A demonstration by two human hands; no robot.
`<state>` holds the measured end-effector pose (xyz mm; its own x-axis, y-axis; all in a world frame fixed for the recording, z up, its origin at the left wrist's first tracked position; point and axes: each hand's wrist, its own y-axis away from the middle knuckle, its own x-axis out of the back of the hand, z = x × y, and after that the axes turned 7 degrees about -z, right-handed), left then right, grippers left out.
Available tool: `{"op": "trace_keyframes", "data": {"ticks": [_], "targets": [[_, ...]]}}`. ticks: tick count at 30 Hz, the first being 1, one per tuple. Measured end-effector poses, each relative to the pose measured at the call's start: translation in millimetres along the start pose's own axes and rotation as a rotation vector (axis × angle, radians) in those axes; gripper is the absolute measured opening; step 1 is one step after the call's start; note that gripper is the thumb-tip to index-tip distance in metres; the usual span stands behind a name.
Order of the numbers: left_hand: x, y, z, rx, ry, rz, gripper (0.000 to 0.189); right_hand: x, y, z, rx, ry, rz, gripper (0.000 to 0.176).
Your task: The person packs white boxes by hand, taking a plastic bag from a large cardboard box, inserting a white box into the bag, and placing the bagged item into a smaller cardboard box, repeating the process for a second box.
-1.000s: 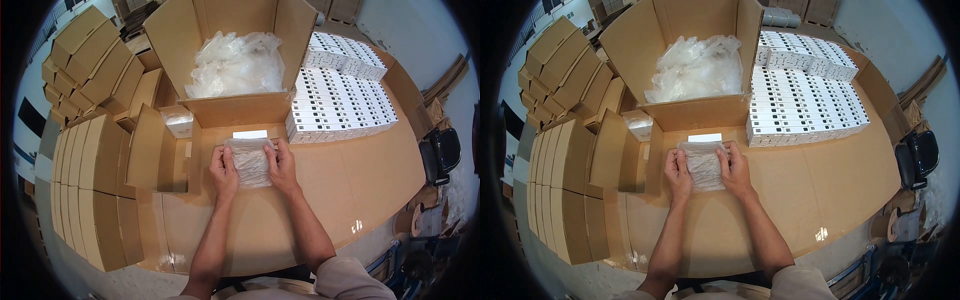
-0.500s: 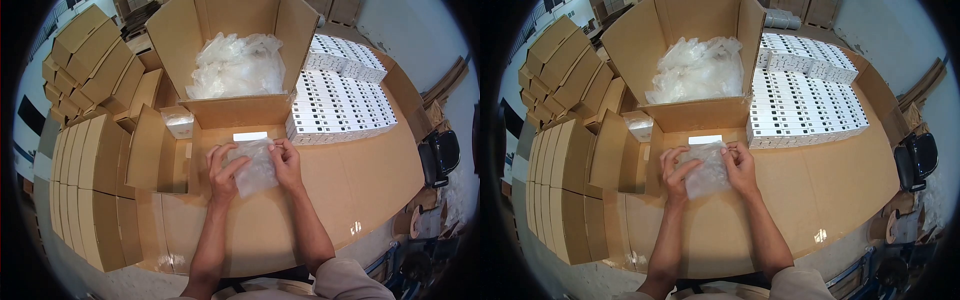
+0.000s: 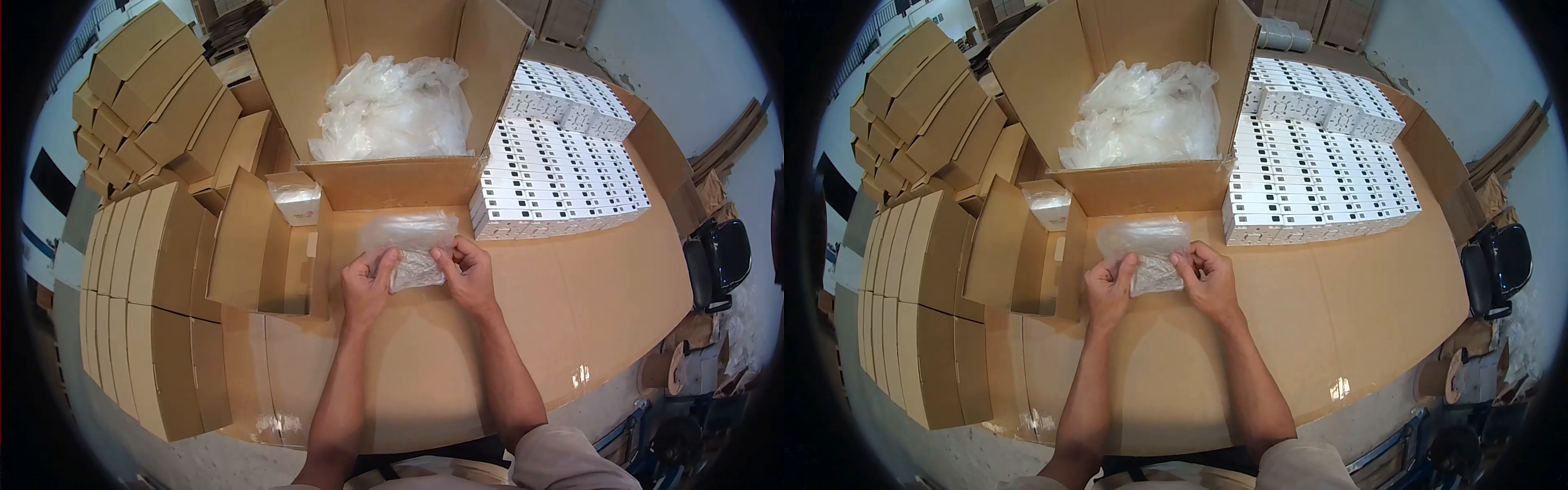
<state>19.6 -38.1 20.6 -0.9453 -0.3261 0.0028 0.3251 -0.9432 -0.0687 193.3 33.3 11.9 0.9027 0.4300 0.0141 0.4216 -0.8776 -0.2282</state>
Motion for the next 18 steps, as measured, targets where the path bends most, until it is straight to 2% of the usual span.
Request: {"op": "trace_keyframes", "data": {"ticks": [2,5,8,11,14,18], "targets": [[0,-4,-11,-0.099,-0.008,0.033,0.027,-4,0,-15,-0.050,-0.026,0.032,0.020],[-5,-9,-19,-0.156,0.037,0.128,0.029,2,0,-11,-0.061,0.062,-0.055,0.019],[-6,-9,-11,-0.098,0.066,0.182,0.028,2,-1,-6,-0.031,0.160,-0.129,0.021],[-2,-6,-6,-0.024,0.050,0.156,0.028,2,1,-12,-0.056,0.201,-0.190,0.022],[-3,-8,-10,-0.109,0.023,0.094,0.029,-2,-2,-11,-0.003,0.165,-0.105,0.024],[-10,-6,-10,-0.151,-0.026,0.037,0.031,-5,-1,-6,-0.038,-0.020,0.031,0.025]]}}
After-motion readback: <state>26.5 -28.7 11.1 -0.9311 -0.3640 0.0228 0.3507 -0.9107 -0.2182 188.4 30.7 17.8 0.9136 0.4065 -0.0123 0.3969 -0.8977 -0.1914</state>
